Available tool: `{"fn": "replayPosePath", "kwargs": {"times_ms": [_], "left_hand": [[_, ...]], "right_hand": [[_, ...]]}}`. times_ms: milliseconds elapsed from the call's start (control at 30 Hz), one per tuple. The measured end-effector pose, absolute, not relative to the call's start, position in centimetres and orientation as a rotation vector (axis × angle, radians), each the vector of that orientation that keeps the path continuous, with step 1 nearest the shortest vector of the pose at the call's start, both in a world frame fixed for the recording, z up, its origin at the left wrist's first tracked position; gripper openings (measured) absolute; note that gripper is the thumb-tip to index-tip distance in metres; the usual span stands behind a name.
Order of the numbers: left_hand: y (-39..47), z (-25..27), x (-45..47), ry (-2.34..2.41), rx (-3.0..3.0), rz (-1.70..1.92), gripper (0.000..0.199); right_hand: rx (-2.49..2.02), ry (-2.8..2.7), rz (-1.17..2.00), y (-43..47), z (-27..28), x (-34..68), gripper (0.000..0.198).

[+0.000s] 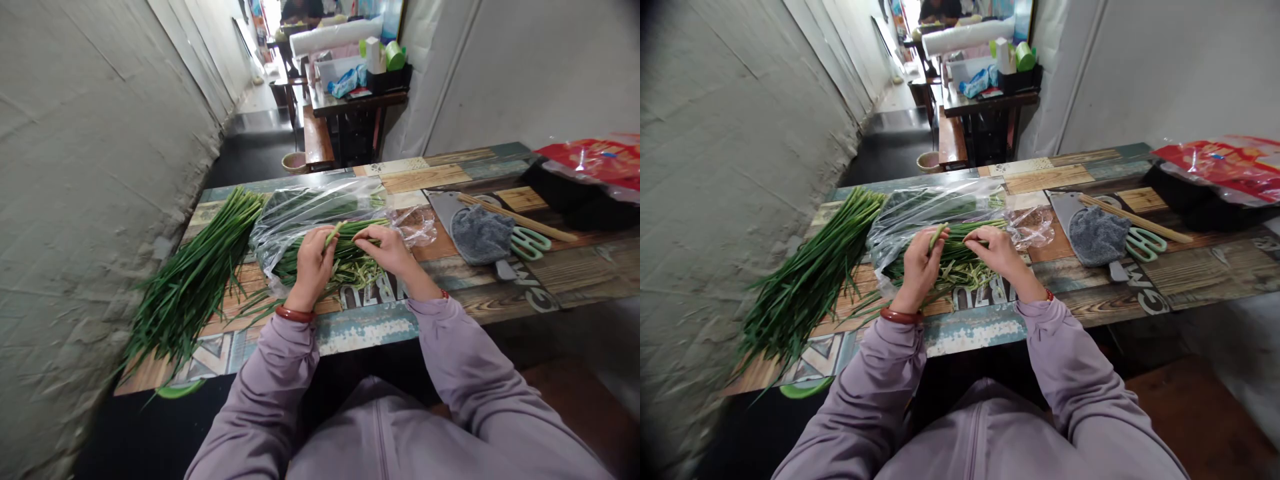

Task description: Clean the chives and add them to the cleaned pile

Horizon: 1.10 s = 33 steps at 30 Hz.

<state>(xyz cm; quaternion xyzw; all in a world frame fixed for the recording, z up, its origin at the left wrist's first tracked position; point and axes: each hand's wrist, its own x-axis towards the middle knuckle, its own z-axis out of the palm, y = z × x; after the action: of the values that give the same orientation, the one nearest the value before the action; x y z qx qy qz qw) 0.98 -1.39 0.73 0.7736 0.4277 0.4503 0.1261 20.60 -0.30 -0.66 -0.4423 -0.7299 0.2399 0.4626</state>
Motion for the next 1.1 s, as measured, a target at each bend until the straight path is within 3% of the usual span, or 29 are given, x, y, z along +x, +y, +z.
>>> {"fn": "replayPosePath", "kwargs": {"times_ms": [167,333,500,600,733,867,1100], "left_hand": [[-1.3,0.0,1.2,1.268,2.275,0.962,0.024],[-1.2,0.3,1.1,1.309,2.12,0.938,0.025],[-1.3,0.8,1.0,1.333,2.017,1.004,0.026],[-1.3,0.6,1.0,1.323,2.005,1.01,0.023],[-1.2,0.5,0.9,1.281,2.037,1.059,0.02],[-1.1,0.4,0.9,1.208,2.133,1.127,0.023],[-1.1,0.1,1.0,1.243,2.087,0.905,0.022]], "right_hand": [[-1.07,-1.621,0.86,-0.6,-0.7,20.0,0.026],[-1.065,-1.28,1.004,-0.3,-0.8,20.8,0.045],[-0.997,-1.285,1.076,-0.1,-1.0,20.8,0.028],[-0.922,-1.42,1.149,-0.2,-1.1,20.4,0.028],[-0.971,-1.461,1.0,-0.4,-1.1,20.1,0.018],[-1.046,-1.326,1.0,-0.4,-1.3,19.8,0.024],[-1.067,-1.236,1.027,-0.1,-1.7,19.2,0.025]]}}
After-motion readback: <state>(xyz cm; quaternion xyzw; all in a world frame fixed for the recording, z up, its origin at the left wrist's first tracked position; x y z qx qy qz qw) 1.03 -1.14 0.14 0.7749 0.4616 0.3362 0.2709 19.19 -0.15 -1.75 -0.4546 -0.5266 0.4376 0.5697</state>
